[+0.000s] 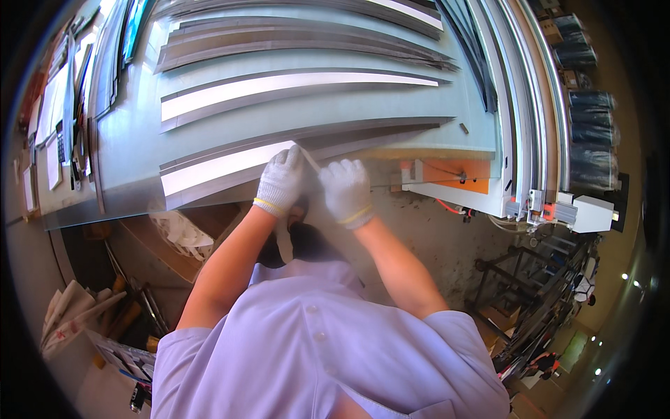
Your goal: The person applies long strips of white adhesive tape to several metal profiles on a workbench by hand.
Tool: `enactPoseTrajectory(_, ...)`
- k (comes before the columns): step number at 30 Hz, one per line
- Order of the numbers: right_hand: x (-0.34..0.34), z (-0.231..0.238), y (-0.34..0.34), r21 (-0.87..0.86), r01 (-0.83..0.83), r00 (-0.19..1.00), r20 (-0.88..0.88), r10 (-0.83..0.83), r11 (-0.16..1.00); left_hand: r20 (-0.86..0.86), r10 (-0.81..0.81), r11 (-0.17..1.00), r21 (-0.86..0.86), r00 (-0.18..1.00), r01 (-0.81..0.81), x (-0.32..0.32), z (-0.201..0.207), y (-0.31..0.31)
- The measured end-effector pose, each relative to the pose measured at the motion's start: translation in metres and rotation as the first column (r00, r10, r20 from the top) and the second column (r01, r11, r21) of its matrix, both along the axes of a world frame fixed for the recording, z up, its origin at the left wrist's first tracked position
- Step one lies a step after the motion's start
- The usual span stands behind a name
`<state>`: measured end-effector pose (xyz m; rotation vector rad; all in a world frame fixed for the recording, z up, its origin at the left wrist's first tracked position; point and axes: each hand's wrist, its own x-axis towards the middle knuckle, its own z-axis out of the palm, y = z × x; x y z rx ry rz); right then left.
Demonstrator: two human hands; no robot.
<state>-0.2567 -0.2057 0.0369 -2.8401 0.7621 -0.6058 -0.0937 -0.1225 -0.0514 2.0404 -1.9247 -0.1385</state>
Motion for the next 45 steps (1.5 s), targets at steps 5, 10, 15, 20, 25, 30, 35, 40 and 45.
enactPoseTrajectory(5,-0.009,0.036,0.052,-0.008,-0.087,0.993,-0.078,0.086,0.996,0.027,0.029,1.000,-0.012,0.999,-0.028,0.035,0.013,0.037)
enactPoseTrajectory(10,-0.015,0.070,0.103,-0.037,-0.127,0.991,0.025,0.128,0.991,0.038,0.074,0.997,-0.032,0.997,-0.073,0.072,0.024,0.079)
enactPoseTrajectory(15,-0.030,0.098,0.143,-0.003,-0.183,0.983,-0.024,0.183,0.983,0.031,0.127,0.990,-0.071,0.991,-0.125,0.109,0.026,0.118)
enactPoseTrajectory(20,-0.065,0.086,0.169,0.031,-0.175,0.977,-0.117,0.178,0.984,0.002,0.182,0.974,-0.142,0.983,-0.179,0.134,0.027,0.140)
enactPoseTrajectory(25,-0.041,0.063,0.143,0.146,0.068,0.993,-0.101,-0.053,0.987,0.009,0.210,0.975,-0.075,0.978,-0.208,0.139,0.031,0.145)
enactPoseTrajectory(30,0.093,0.032,0.106,0.081,0.103,0.986,0.124,-0.113,0.991,0.013,0.198,0.965,-0.180,0.980,-0.192,0.146,0.029,0.145)
enactPoseTrajectory(35,0.201,-0.011,0.107,0.107,0.125,0.983,-0.146,-0.109,0.986,-0.108,0.176,0.970,-0.152,0.978,-0.192,0.147,0.026,0.144)
enactPoseTrajectory(40,0.221,-0.052,0.107,0.025,0.083,0.973,-0.218,-0.076,0.996,-0.116,0.168,0.981,-0.078,0.979,-0.177,0.153,0.023,0.145)
enactPoseTrajectory(45,0.217,-0.042,0.119,-0.087,-0.133,0.988,-0.085,0.125,0.987,-0.127,0.224,0.971,-0.052,0.966,-0.232,0.159,0.025,0.154)
